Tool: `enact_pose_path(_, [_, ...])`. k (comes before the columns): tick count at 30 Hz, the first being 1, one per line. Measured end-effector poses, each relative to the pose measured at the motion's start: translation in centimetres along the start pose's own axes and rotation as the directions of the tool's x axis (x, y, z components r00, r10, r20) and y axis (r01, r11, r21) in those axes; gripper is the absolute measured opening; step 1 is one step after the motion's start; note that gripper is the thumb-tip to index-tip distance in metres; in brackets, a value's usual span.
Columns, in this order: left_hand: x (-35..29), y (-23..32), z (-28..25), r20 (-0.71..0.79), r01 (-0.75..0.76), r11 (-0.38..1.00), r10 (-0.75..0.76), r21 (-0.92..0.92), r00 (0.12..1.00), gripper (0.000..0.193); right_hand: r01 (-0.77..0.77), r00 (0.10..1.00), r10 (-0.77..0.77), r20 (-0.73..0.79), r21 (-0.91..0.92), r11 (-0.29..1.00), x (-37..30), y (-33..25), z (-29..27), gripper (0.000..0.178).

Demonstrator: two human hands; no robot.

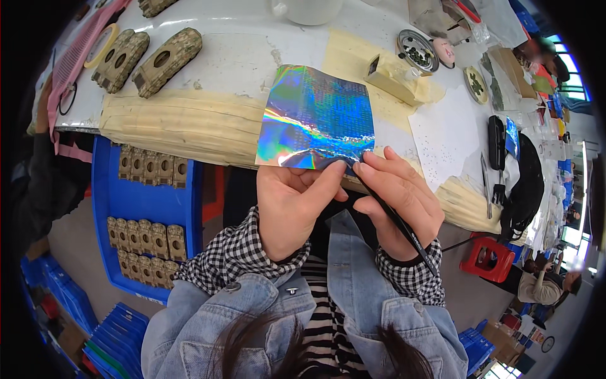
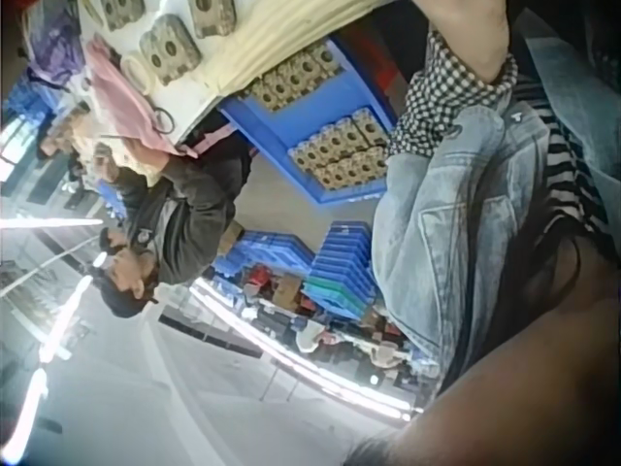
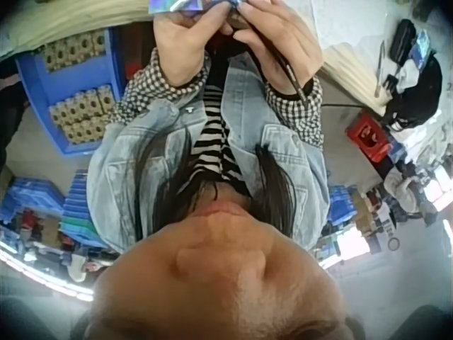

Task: Assembling and detailing toy tank models at a workbench.

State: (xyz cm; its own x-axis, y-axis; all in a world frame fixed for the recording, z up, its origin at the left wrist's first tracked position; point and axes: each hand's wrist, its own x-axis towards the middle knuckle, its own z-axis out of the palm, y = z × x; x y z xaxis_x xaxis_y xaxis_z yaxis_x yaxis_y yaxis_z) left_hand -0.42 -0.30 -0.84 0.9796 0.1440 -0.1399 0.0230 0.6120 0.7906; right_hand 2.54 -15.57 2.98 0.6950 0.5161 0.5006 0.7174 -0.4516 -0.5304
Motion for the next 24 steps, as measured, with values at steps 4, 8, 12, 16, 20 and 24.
enact_pose_path(4, [0.06,-0.06,-0.14,0.006,0.006,1.0,-0.006,0.015,1.0,0.014,0.012,1.0,-0.012,0.0,-0.012,1.0,-0.07,0.02,0.12,0.04])
enact_pose_path(8, [0.07,0.05,-0.02,-0.001,0.016,1.0,-0.016,0.012,1.0,0.015,0.011,1.0,-0.011,-0.002,-0.004,1.0,-0.16,-0.06,0.01,0.04])
enact_pose_path(12, [0.13,-0.24,-0.14,0.001,-0.003,1.0,0.003,0.015,1.0,0.016,0.01,1.0,-0.01,-0.008,-0.002,1.0,-0.11,-0.04,-0.02,0.039])
enact_pose_path(16, [0.14,-0.25,-0.09,-0.002,-0.011,1.0,0.011,0.003,1.0,0.016,0.013,1.0,-0.014,-0.005,-0.02,1.0,0.0,-0.07,0.12,0.038])
enact_pose_path(20, [0.15,-0.06,0.09,-0.007,-0.004,1.0,0.004,-0.009,1.0,0.015,0.031,0.999,-0.032,-0.017,-0.045,0.998,0.07,-0.07,0.29,0.037])
enact_pose_path(24, [0.15,-0.24,-0.07,0.003,0.009,1.0,-0.009,-0.009,1.0,0.014,0.045,0.999,-0.047,-0.019,-0.061,0.997,0.09,-0.05,0.41,0.036])
